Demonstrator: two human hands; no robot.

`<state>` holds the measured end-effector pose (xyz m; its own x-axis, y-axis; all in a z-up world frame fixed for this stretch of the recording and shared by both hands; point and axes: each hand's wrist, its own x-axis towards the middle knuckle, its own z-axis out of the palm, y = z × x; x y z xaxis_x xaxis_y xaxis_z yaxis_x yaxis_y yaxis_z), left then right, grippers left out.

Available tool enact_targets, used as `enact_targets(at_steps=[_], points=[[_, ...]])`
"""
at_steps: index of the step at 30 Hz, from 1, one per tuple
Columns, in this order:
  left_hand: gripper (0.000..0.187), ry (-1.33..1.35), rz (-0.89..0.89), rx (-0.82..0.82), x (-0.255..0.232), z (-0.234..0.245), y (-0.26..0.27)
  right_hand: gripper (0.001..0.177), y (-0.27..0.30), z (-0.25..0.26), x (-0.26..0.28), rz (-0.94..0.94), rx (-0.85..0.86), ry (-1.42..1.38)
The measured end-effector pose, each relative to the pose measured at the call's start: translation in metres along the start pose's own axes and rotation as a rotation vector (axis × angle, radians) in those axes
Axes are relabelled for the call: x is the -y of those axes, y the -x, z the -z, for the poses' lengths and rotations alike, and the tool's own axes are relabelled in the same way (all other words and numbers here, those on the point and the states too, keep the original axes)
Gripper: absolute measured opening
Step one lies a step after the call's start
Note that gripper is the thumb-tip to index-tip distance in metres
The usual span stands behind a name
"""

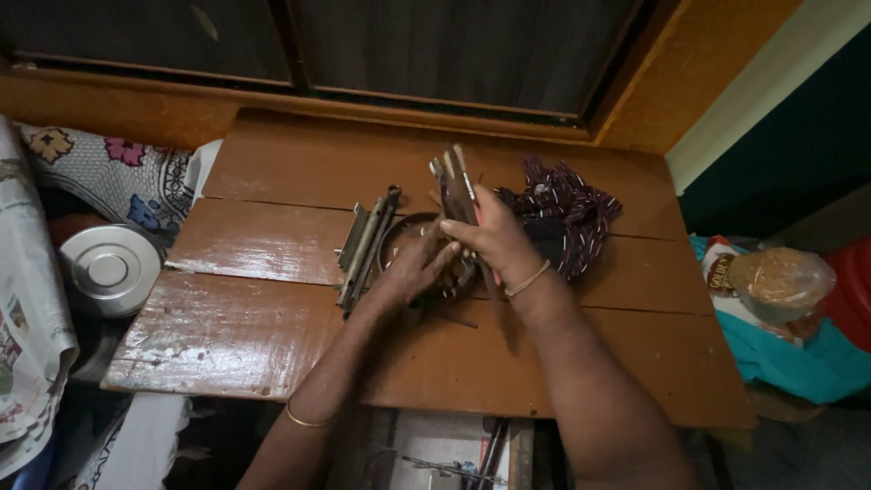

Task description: The person organizes a collection of tools and a dark fabric bundle on a wooden table. They move items between the table and an open drawer, fold a newspaper, and repeatedly pick up and set down the tools and fabric without completing a clear arrangement.

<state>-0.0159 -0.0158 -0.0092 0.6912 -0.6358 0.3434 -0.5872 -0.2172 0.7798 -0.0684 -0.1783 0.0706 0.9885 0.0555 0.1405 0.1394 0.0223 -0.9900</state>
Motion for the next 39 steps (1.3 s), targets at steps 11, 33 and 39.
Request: enact_targets(at_steps=[11, 33, 39], points=[[0.062, 0.350, 0.188, -0.109, -0.017, 0.020, 0.002, 0.054, 0.003, 0.017, 0.007, -0.007, -0.103, 0.026], [0.111, 0.748, 0.015, 0.167, -0.036, 0.008, 0.002, 0.054, 0.018, 0.006, 0.003, 0.684, -0.155, -0.002], [0.105, 0.460, 0.055, 0.160, -0.003, -0.006, -0.001, 0.065, 0.012, -0.007, 0.002, 0.670, 0.023, -0.087]])
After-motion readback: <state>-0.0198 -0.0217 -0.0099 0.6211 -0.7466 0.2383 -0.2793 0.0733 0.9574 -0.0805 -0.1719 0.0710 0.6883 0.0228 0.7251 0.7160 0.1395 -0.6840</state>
